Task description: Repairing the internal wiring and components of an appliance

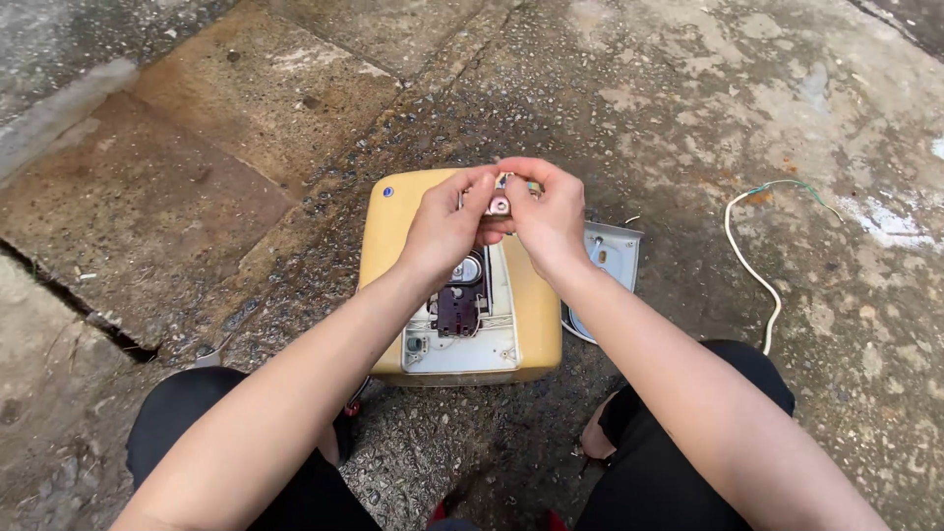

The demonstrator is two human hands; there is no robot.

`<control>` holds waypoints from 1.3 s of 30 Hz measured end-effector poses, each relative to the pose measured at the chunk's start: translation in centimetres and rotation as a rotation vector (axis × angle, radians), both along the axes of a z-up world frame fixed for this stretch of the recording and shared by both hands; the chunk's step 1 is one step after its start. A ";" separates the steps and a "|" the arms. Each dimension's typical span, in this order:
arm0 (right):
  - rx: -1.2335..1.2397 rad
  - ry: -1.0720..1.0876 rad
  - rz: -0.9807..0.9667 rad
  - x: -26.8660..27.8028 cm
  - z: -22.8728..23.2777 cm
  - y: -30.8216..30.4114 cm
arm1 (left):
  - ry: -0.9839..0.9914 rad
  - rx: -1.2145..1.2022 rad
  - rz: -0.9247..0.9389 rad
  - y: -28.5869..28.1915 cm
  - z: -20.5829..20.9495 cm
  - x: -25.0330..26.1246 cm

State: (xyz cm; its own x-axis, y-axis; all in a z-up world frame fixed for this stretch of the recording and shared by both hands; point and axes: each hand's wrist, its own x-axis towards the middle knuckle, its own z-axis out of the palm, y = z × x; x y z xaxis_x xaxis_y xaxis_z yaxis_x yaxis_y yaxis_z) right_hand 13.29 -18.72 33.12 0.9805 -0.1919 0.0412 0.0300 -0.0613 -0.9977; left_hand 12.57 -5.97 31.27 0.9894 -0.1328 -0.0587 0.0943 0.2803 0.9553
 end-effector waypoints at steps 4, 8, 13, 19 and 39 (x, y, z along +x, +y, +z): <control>-0.141 -0.052 0.138 -1.6 -2.4 0.8 | -0.017 0.203 -0.028 5.2 -1.7 -2.6; -0.632 -0.259 0.150 1.0 -4.7 -2.1 | 0.110 0.254 0.090 10.0 -4.5 -1.8; -0.668 -0.037 0.150 2.9 -6.5 -5.6 | 0.144 0.245 0.135 10.5 -5.9 1.3; -0.770 -0.021 0.308 2.9 -9.4 -4.5 | 0.108 0.712 -0.009 8.6 -1.3 2.0; -1.232 0.095 0.810 3.5 -17.3 0.2 | 0.325 1.231 -0.295 7.5 -12.3 4.4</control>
State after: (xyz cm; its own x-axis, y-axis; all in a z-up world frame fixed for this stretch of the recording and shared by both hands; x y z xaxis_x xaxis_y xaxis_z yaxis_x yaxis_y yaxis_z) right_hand 16.81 -18.54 15.85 0.8095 0.5043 -0.3006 0.4076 -0.8512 -0.3306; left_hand 16.97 1.53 19.00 0.8504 -0.0290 -0.5253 0.2749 -0.8268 0.4908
